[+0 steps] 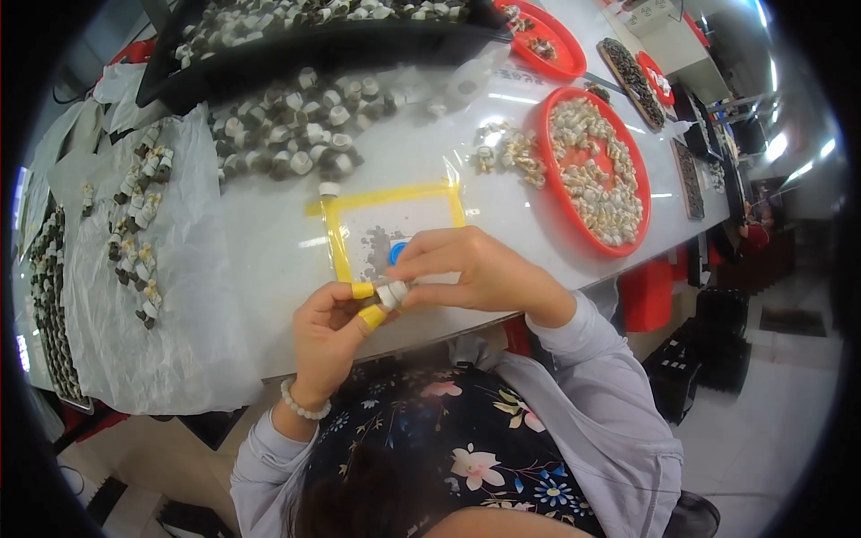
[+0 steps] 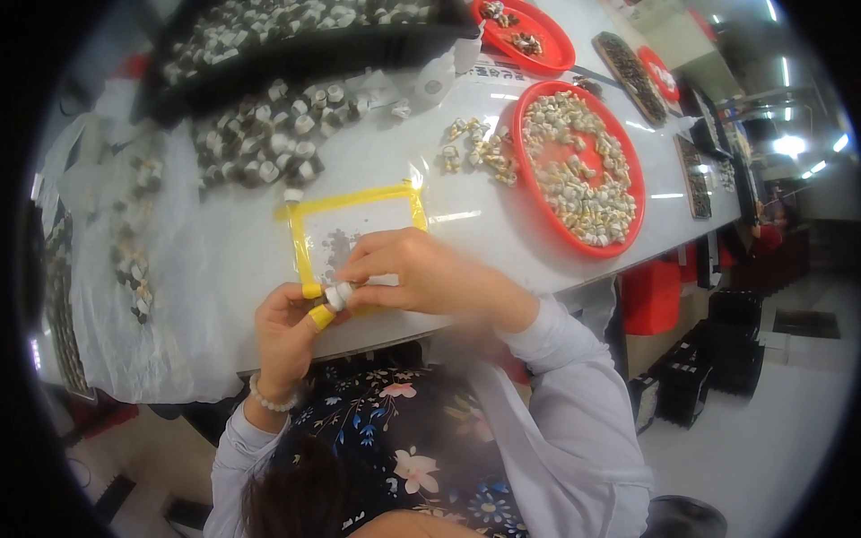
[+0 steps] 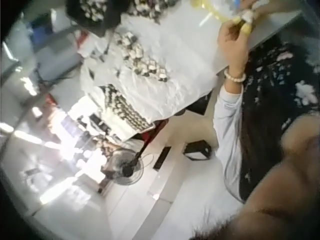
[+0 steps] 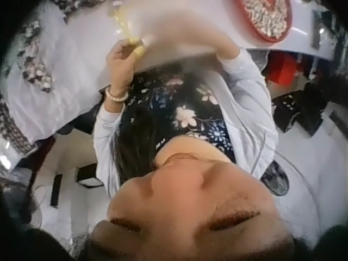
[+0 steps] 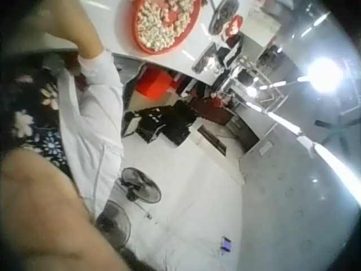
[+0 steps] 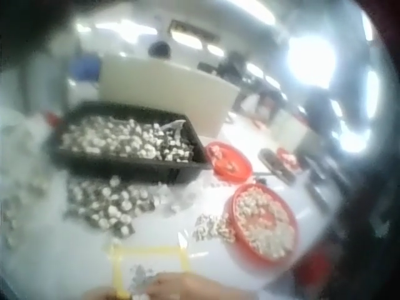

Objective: The person assembles small plastic toy components by hand, attaching white and grey plastic parts together at a factory workstation.

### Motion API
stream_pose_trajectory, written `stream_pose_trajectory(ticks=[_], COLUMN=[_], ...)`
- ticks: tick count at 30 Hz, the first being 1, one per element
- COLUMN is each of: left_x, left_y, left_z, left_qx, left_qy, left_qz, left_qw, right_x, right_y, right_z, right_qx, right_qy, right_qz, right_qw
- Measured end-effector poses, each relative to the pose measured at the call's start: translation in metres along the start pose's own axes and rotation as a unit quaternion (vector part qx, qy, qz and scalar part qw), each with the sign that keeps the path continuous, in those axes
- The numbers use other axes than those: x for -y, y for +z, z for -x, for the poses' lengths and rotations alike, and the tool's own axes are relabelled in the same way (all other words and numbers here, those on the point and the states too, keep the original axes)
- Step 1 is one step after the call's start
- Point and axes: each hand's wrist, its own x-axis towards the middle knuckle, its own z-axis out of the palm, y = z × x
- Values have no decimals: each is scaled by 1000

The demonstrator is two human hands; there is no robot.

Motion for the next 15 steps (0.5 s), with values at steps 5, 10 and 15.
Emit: stream_pose_trajectory(ticks=[5,10,15], left_x=[-42,-85,-110], left_y=[-21,-88,-121], left_z=[34,70,89], left_qx=[-62,-241,-355], left_qy=[144,300,260], left_qz=[-133,-382,-624], left_qw=[979,840,645], right_x=[-38,-70,-58], right_y=[-50,-75,-59], right_z=[6,16,10], right_qx=[-204,-211,-211], right_qy=[71,84,56], right_qz=[349,501,437], right_qw=[912,835,872])
